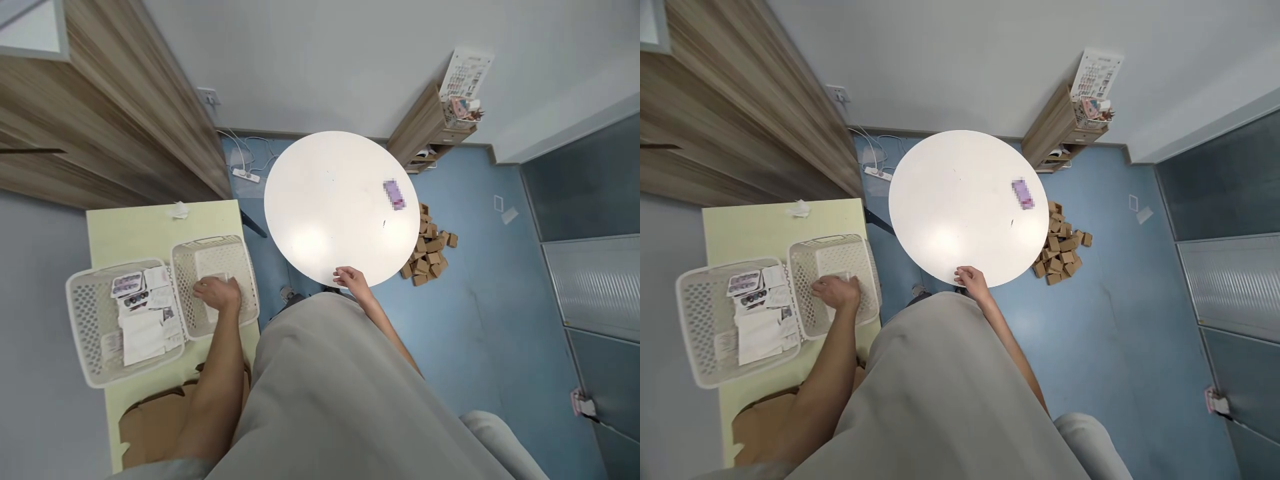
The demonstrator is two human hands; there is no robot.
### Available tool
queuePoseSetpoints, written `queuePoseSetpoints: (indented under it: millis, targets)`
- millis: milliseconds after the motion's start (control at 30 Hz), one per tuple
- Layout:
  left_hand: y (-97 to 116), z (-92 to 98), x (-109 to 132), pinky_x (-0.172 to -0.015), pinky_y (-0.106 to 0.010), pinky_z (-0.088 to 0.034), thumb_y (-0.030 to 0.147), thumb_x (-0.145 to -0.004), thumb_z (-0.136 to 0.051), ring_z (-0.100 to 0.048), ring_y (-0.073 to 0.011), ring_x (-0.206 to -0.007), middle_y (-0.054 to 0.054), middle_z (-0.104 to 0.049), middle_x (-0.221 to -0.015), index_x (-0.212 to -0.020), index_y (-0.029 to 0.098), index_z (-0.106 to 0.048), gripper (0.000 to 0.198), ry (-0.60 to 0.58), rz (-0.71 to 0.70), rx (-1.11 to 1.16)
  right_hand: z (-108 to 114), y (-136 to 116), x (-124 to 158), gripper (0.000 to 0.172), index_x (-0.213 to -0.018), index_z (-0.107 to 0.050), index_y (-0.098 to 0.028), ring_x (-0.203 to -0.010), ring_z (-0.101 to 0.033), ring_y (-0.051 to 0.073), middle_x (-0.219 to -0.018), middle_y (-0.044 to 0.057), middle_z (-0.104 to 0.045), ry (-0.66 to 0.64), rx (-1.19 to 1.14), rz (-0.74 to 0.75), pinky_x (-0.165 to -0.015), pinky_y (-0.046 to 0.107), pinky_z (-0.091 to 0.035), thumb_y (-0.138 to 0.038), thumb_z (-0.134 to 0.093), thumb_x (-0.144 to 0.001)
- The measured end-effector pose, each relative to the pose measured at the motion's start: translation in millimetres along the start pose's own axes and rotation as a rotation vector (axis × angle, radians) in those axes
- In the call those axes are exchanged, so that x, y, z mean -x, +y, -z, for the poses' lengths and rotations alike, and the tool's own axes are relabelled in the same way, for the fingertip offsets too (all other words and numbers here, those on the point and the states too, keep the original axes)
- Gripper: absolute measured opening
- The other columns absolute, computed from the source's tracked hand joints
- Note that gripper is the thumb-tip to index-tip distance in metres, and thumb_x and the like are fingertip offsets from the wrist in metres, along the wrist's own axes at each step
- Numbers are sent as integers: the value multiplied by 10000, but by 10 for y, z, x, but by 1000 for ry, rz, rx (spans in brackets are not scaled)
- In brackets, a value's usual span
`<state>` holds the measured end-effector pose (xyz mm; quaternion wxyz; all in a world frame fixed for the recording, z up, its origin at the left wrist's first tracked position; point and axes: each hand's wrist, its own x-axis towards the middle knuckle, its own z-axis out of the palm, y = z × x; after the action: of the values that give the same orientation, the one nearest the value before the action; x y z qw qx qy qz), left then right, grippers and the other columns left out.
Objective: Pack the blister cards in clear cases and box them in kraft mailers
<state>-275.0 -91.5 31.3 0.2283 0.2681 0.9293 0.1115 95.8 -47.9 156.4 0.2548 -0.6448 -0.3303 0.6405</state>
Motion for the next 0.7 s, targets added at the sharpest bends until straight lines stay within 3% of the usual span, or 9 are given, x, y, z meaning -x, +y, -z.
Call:
queuePoseSetpoints:
  millis: [133,233,333,467,567,700]
  targets:
    - [1,27,2,-1234,-624,-423,341,-827,-778,-499,-486,-1475,-354,-514,-1515,-1362,26,-510,676,74,94,10,-93,-50,-76,429,-1078,-788,-191,-986,-807,221,-1135,115,-826,-60,30,8,-1046,429,-629,-548,-869,-854]
    - [17,103,15,-1256,-616,-420,308,-787,-818,-543,-471,-1456,-328,-558,-1506,-1376,41,-523,711,49,125,77,-168,-109,-158,405,-1058,-786,-192,-969,-804,214,-1127,111,-823,-121,67,16,-1032,425,-632,-538,-862,-860]
    - [86,259,125,-1298,-611,-402,302,-786,-855,-544,-448,-1482,-294,-588,-1520,-1450,41,-515,790,107,113,193,-228,-199,-219,394,-1041,-789,-200,-969,-805,216,-1121,111,-824,-199,116,16,-1033,433,-632,-542,-870,-864]
    - [332,516,567,-1276,-568,-486,313,-804,-897,-612,-361,-1441,-231,-598,-1556,-1584,128,-450,918,166,-68,544,-304,-401,-235,451,-1065,-793,-209,-998,-801,224,-1163,121,-823,-332,153,29,-1055,446,-625,-601,-877,-858]
    - [631,621,1041,-1215,-529,-571,293,-805,-915,-598,-340,-1493,-198,-597,-1580,-1641,234,-422,973,62,-273,831,-382,-630,-194,531,-1106,-791,-222,-1055,-799,239,-1209,122,-820,-451,176,46,-1067,449,-618,-670,-888,-837]
    - [1033,614,1579,-1180,-537,-611,424,-858,-913,-559,-364,-1551,-185,-578,-1623,-1696,279,-387,1000,-76,-495,913,-446,-963,-103,603,-1185,-776,-244,-1164,-775,255,-1210,92,-820,-620,168,29,-1070,429,-613,-700,-912,-814]
